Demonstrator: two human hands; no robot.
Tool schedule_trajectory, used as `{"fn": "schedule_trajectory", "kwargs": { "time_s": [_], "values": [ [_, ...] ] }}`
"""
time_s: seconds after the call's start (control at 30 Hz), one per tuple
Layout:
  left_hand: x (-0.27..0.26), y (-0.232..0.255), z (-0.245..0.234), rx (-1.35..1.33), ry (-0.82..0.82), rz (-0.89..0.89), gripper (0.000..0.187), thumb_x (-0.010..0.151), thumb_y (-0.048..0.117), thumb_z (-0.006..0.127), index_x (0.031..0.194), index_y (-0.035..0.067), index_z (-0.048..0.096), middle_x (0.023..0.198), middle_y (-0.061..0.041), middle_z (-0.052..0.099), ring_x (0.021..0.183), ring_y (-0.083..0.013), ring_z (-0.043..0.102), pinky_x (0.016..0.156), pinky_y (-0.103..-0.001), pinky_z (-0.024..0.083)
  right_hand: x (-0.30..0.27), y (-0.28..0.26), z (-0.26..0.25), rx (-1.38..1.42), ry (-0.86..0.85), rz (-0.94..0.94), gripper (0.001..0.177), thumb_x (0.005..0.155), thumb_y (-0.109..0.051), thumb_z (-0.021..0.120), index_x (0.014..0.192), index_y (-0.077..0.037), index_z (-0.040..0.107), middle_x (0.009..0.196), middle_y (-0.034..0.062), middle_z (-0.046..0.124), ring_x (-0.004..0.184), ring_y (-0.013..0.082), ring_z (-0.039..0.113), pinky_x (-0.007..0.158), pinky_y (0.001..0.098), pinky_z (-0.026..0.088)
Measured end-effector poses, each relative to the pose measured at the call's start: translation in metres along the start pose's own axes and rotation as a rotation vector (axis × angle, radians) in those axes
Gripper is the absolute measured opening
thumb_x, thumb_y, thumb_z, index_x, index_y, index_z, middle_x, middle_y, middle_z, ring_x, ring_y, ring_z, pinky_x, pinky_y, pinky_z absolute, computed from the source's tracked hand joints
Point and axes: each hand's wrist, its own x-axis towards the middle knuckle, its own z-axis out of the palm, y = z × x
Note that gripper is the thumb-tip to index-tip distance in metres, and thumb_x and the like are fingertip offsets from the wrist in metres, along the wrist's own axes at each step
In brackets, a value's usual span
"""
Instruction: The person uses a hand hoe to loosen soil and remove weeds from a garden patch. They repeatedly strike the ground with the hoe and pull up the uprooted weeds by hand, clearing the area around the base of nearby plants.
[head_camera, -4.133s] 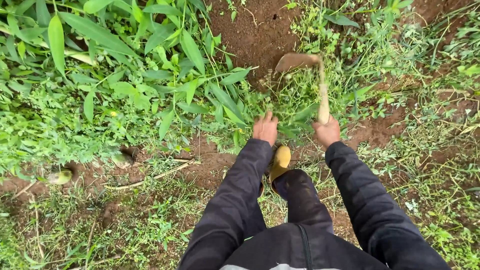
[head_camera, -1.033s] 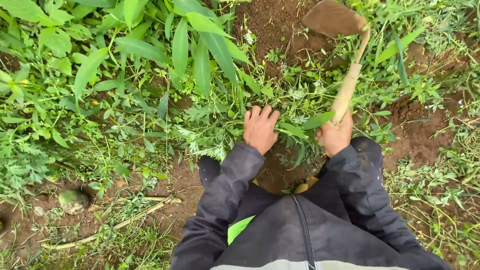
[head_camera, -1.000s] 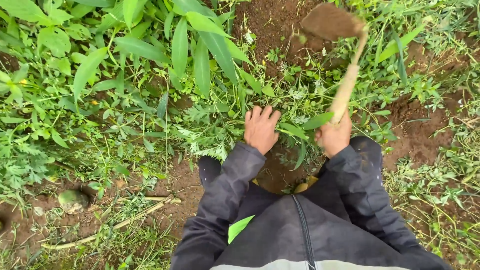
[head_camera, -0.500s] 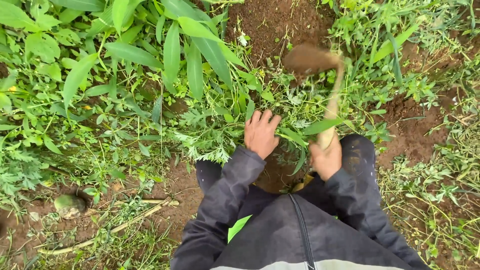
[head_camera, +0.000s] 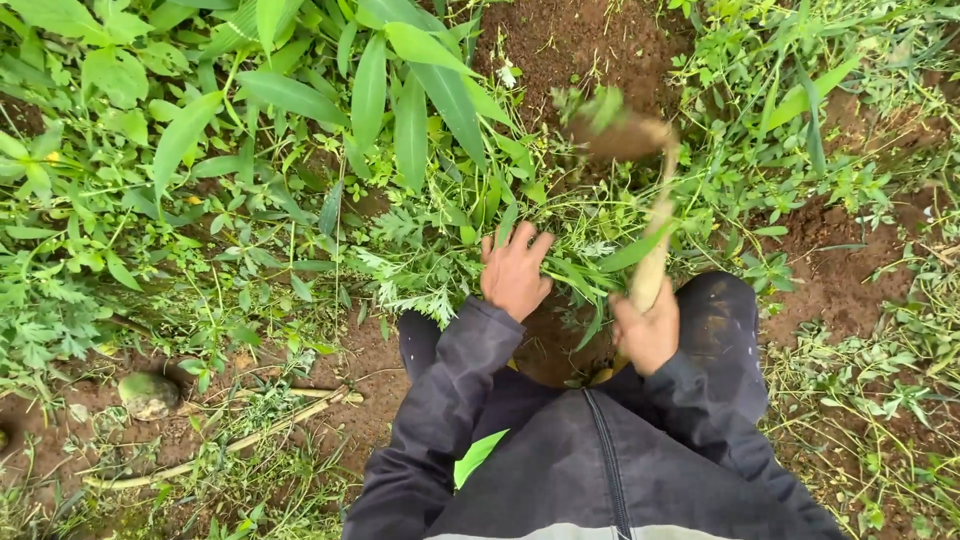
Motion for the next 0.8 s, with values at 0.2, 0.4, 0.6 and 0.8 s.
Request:
{"fn": "schedule_trajectory", "kwargs": {
  "time_s": [0.2, 0.4, 0.6, 0.8],
  "values": [
    [-0.012, -0.002, 0.015, 0.022, 0.025, 0.007, 0.06, 0.061, 0.022, 0.083, 0.117, 0.019, 0.061, 0.109, -0.002, 0.042, 0.103, -0.0305, 0.051, 0.082, -0.043, 0.038, 0.081, 0.045, -0.006, 0.068, -0.036, -0.099, 0.03, 0.095, 0.006, 0.05, 0.124, -0.001, 0.046, 0.076, 0.0093, 0.06, 0.042, 0.0149, 0.055, 0.033, 0.0274, 0.049],
    [-0.022, -0.007, 0.024, -0.004, 0.055, -0.032, 0.059, 0.058, 0.016, 0.082, 0.114, 0.019, 0.065, 0.105, -0.002, 0.044, 0.099, -0.0275, 0.049, 0.08, -0.04, 0.036, 0.039, -0.004, -0.006, 0.006, -0.067, -0.056, 0.032, 0.092, 0.011, 0.048, 0.122, 0.0, 0.046, 0.071, 0.0084, 0.057, 0.042, 0.0143, 0.054, 0.034, 0.0267, 0.051],
    [-0.022, 0.002, 0.0, -0.065, 0.107, -0.064, 0.058, 0.058, 0.011, 0.081, 0.114, 0.017, 0.067, 0.104, -0.004, 0.048, 0.097, -0.0272, 0.05, 0.081, -0.039, 0.039, 0.048, -0.016, 0.0, -0.059, -0.247, -0.077, 0.026, 0.09, 0.012, 0.047, 0.112, -0.001, 0.049, 0.06, 0.0077, 0.057, 0.037, 0.0158, 0.054, 0.031, 0.0286, 0.051],
    [-0.034, -0.016, 0.038, -0.132, 0.188, -0.106, 0.057, 0.056, 0.014, 0.077, 0.111, 0.017, 0.068, 0.103, -0.001, 0.048, 0.095, -0.0275, 0.049, 0.078, -0.042, 0.042, 0.051, -0.041, 0.004, -0.018, -0.076, -0.119, 0.021, 0.093, 0.006, 0.048, 0.111, -0.004, 0.045, 0.06, 0.0061, 0.053, 0.038, 0.014, 0.051, 0.034, 0.0253, 0.05]
  ]
}}
